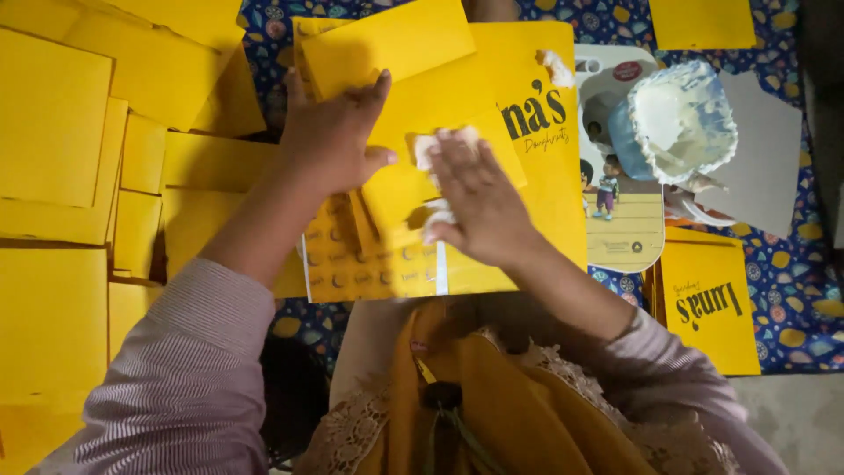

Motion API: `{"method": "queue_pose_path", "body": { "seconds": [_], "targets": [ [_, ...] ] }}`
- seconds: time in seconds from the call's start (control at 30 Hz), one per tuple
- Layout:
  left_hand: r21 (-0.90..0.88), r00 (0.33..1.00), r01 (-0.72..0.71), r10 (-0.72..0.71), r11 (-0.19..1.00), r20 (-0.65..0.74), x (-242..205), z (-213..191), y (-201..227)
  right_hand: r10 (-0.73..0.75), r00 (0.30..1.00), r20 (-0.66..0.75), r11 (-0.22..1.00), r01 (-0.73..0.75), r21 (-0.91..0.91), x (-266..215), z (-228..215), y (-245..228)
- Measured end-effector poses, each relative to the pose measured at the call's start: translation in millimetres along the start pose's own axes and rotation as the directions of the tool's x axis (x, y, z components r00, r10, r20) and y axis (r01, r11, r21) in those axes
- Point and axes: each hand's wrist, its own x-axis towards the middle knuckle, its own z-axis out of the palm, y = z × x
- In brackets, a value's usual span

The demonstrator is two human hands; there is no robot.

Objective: Assembling yellow paper boxes by applying adhesive to templates and folding them.

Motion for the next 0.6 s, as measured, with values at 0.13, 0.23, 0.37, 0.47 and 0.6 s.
{"method": "queue_pose_path", "body": {
  "seconds": [0.13,0.23,0.37,0.47,0.6],
  "targets": [
    [-0.068,0.989,0.056,-0.046,0.996,0.138,-2,-12,6,0.056,0.993,-0.105,0.998,-0.058,-0.017,-5,-7,28],
    [-0.082,0.988,0.081,-0.069,0.993,0.136,-1,-8,5,0.111,0.988,-0.111,0.993,-0.114,-0.02,9,-2,44],
    [-0.01,0.983,0.099,-0.096,0.995,0.157,2,-8,5,0.14,0.972,-0.186,0.988,-0.151,-0.045,15,8,44],
    [-0.006,0.994,0.07,-0.069,0.998,0.082,-1,-20,11,0.114,0.985,-0.131,0.991,-0.121,-0.053,2,3,38],
    [0.031,0.988,0.098,-0.101,0.995,0.114,10,-14,7,0.083,0.986,-0.141,0.993,-0.094,-0.067,2,3,20]
  ]
}}
